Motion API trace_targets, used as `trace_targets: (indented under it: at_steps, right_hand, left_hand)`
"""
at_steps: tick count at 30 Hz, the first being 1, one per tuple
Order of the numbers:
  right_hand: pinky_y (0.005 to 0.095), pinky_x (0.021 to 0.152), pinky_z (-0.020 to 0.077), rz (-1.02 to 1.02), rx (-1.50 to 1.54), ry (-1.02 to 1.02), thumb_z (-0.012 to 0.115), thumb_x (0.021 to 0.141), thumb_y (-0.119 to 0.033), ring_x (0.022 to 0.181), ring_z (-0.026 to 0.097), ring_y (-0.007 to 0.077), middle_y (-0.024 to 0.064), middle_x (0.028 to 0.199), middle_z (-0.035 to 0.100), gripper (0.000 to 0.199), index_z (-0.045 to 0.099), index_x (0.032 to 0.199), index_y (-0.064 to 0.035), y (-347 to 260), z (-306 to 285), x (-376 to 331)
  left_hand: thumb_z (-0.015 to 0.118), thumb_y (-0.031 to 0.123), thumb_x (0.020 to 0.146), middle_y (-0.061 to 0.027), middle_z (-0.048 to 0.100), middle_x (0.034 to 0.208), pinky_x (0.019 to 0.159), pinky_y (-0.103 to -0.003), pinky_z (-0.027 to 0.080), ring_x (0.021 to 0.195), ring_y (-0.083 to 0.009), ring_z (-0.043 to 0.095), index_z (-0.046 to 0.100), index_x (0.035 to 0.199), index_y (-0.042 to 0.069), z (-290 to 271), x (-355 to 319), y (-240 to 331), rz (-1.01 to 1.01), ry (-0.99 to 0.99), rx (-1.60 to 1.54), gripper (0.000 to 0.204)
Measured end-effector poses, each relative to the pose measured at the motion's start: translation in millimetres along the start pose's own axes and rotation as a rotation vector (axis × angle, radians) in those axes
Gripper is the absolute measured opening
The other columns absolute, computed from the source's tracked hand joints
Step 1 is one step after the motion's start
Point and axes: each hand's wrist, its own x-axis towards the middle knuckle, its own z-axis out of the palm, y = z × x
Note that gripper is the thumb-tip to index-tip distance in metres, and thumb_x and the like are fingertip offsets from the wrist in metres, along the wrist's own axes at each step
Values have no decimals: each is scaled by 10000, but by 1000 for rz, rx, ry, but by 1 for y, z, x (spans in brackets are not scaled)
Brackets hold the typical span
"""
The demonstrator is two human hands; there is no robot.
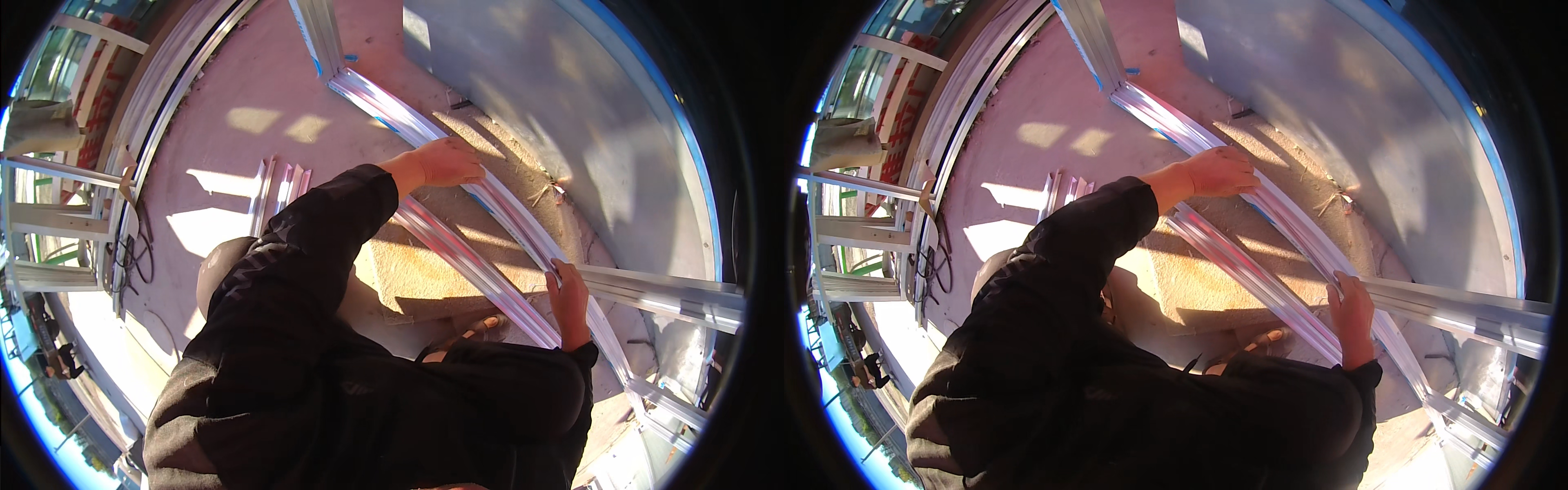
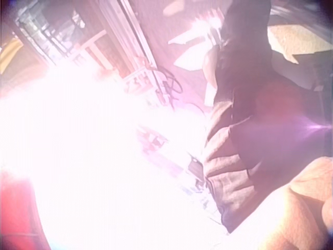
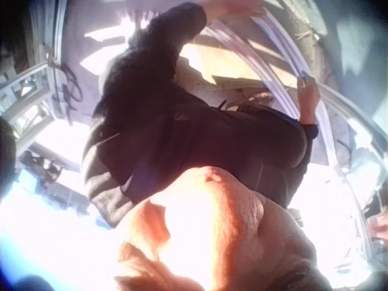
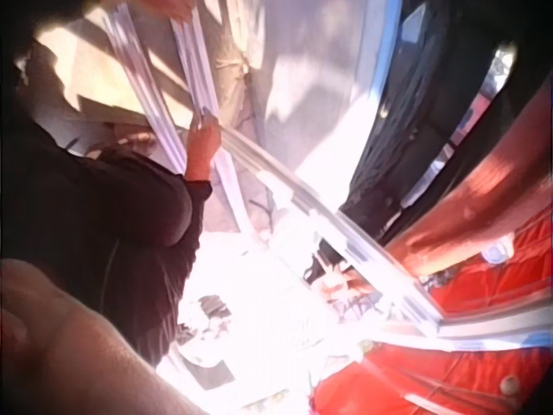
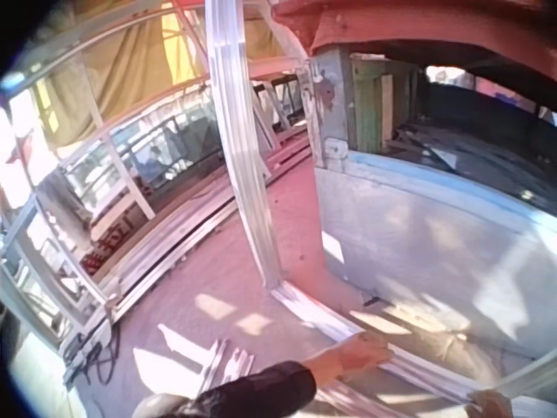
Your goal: The person uses a miter saw to cut long aluminum profiles into shorter pieces, then carries them outside and stacks them on a metal rack. The person handles the profiles by hand and operates the saw with both hands.
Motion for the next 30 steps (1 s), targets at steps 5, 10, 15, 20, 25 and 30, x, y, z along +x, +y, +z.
trace_targets:
  at_steps: [5,10,15,20,25,30]
  right_hand:
    - [443,822,508,-19,169,82,636,946,-178,939,636,394,171,994,654,260,701,1168,-58,20,41,2]
    - [436,821,501,8,185,73,627,964,-188,930,632,393,172,992,646,249,710,1157,-54,16,54,12]
    - [429,815,503,5,208,81,628,966,-193,928,640,381,163,984,646,241,713,1146,-56,10,54,24]
    - [422,794,510,17,205,113,630,968,-200,907,650,366,150,981,650,237,715,1138,-59,15,63,32]
    - [426,802,510,11,177,162,666,934,-200,924,651,353,140,981,663,229,726,1113,-70,23,78,38]
    - [445,839,473,-24,126,453,739,824,-148,934,624,343,110,944,676,183,764,988,-70,34,101,47]
  left_hand:
    - [565,348,1000,-18,670,1043,998,-392,461,1072,-241,608,679,1150,166,10,-22,-9,-130,27,-14,261]
    - [564,346,1001,-16,678,1084,1006,-397,458,1083,-251,600,687,1161,161,16,-33,-12,-203,35,-34,274]
    - [562,337,1003,-12,681,1094,1012,-395,453,1102,-247,595,706,1128,155,18,-35,-19,-253,-4,-37,264]
    - [576,326,994,-20,678,1102,1022,-394,441,1111,-241,595,714,1112,160,18,-33,-21,-274,3,-10,246]
    - [593,310,982,-40,674,1114,1019,-393,444,1122,-249,593,718,1126,150,21,-33,-23,-317,17,-85,249]
    - [686,236,917,-70,681,1109,986,-426,455,1112,-299,598,764,1029,93,28,-25,-32,-286,106,-157,197]
